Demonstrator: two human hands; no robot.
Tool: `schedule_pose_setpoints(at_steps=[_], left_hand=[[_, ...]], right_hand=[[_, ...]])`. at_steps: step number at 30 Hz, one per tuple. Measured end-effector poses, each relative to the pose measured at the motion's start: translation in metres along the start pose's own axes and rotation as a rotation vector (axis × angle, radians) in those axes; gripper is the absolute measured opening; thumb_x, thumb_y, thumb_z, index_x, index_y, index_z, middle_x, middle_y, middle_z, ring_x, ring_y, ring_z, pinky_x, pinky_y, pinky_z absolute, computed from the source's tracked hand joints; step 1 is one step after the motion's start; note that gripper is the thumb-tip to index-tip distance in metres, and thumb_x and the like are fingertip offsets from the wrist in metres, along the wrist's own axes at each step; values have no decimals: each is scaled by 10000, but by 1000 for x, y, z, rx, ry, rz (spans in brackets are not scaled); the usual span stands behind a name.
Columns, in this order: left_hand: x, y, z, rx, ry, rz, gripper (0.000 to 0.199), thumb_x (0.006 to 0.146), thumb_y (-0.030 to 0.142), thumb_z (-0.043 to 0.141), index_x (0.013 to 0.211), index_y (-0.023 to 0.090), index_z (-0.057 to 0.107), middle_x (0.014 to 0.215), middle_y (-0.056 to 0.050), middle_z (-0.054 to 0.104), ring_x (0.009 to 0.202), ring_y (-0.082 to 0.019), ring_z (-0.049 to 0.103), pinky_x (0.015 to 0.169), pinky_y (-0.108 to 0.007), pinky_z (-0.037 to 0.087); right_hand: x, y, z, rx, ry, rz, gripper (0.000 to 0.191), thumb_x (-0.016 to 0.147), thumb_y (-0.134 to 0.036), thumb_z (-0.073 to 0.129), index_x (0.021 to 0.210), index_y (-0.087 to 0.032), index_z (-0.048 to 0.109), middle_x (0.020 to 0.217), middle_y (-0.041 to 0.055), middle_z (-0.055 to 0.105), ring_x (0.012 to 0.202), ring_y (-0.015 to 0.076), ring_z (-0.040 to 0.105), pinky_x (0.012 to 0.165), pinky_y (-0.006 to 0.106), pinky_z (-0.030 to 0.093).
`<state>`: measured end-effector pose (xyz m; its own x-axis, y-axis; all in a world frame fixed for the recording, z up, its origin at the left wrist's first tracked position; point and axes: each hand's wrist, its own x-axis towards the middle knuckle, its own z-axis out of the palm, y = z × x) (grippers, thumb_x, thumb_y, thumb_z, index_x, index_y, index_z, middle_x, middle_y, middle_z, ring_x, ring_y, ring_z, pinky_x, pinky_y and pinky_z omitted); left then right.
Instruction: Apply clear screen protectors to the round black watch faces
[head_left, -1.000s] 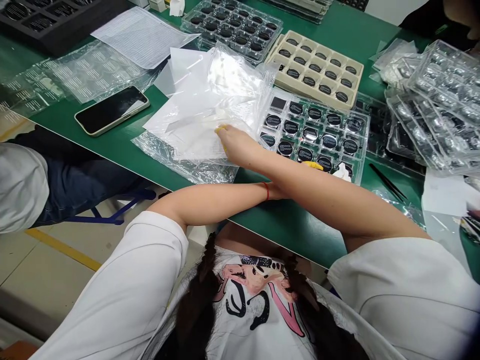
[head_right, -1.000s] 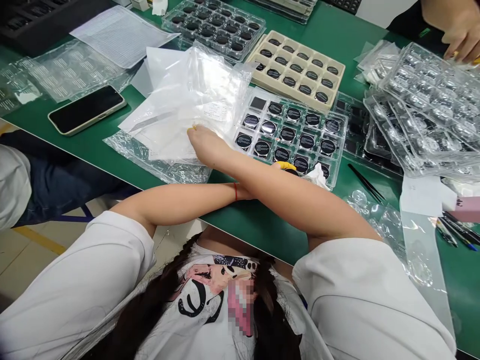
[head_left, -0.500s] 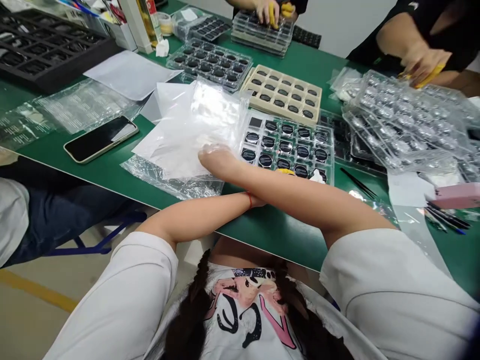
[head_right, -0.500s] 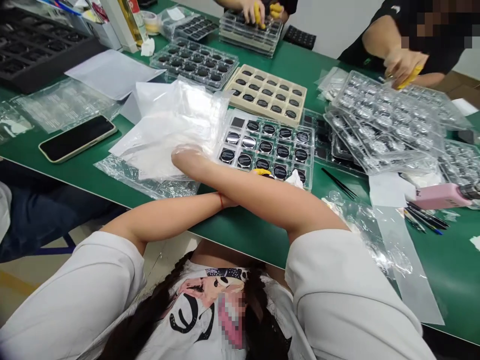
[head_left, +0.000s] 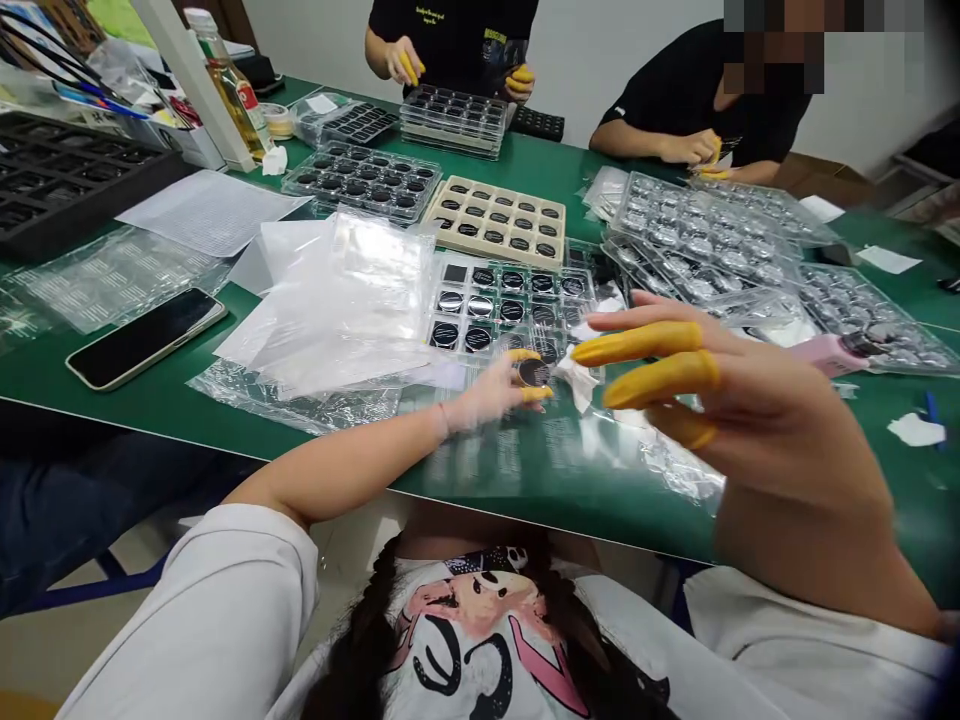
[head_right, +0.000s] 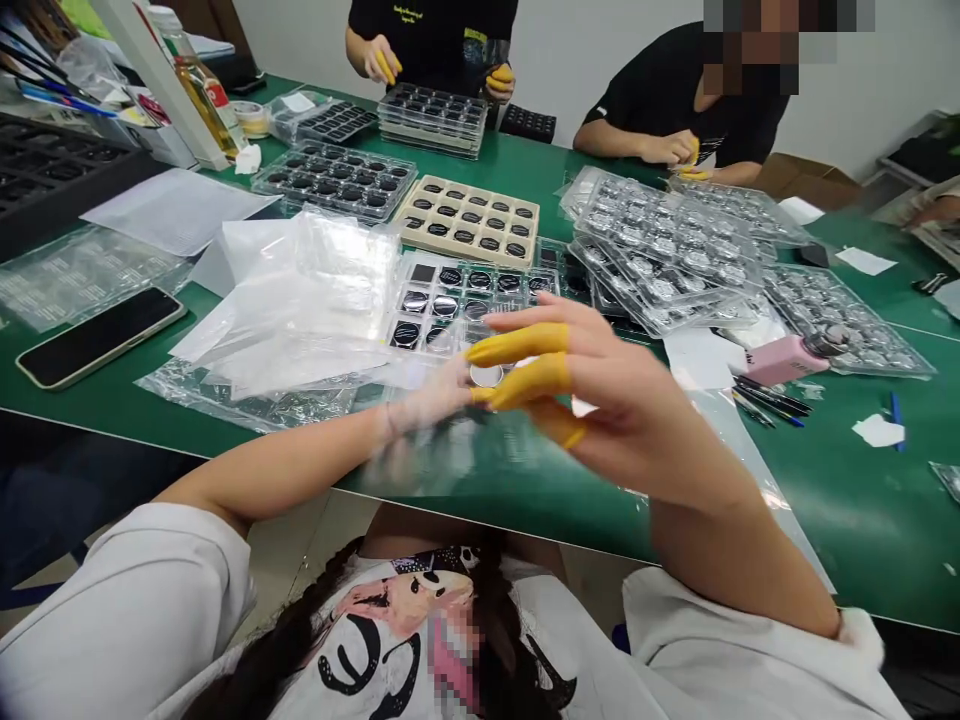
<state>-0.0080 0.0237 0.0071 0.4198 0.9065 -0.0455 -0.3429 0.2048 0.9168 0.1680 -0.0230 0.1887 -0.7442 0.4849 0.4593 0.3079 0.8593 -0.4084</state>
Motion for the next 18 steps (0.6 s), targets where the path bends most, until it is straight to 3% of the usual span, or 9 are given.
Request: schedule_pose_setpoints(at_steps=[2,4,6,10,14,18], left_hand=[[-2,5,4,-12,-18,-25,674,716,352,855,1244,208,462,919,-46,727,741,-195,733,798,-428,630],[-6,12,7,-40,-3,-17,664,781,431,809,1271,230,408,1095,-95,738,780,-206,768,742,-363,628],[-11,18,9,-78,52,20,694,808,488,775,1312,268,352,1242,-108,710,790,-217,783,668,-322,625],[-17,24,10,-70,146,61,736,785,501,793,1317,325,315,1369,-62,657,762,-194,786,617,-302,648],[-18,19,13,42,148,133,740,750,435,843,1301,350,355,1337,-45,663,743,-201,788,575,-298,651],[-20,16,21,118,166,171,723,695,362,894,1227,308,408,1115,-20,728,713,-185,785,634,-284,666]], right_hand=[[-22,23,-18,154,45,77,232,939,-149,584,939,-355,693,1239,11,722,1373,150,556,1236,363,392],[-40,51,-22,324,77,139,170,945,-241,621,867,-354,722,1278,11,710,1391,168,541,1202,376,439],[-56,79,-15,455,88,226,141,920,-361,682,793,-335,735,1296,10,707,1377,206,557,1202,433,442],[-80,121,9,634,121,447,281,782,-518,805,710,-258,728,1330,41,690,1326,276,596,1240,541,366],[-88,139,32,810,126,585,326,694,-493,874,682,-212,709,1330,66,683,1232,267,650,1182,535,430],[-89,145,44,920,162,622,356,658,-489,894,678,-195,695,1349,78,667,1167,249,672,1106,518,501]])
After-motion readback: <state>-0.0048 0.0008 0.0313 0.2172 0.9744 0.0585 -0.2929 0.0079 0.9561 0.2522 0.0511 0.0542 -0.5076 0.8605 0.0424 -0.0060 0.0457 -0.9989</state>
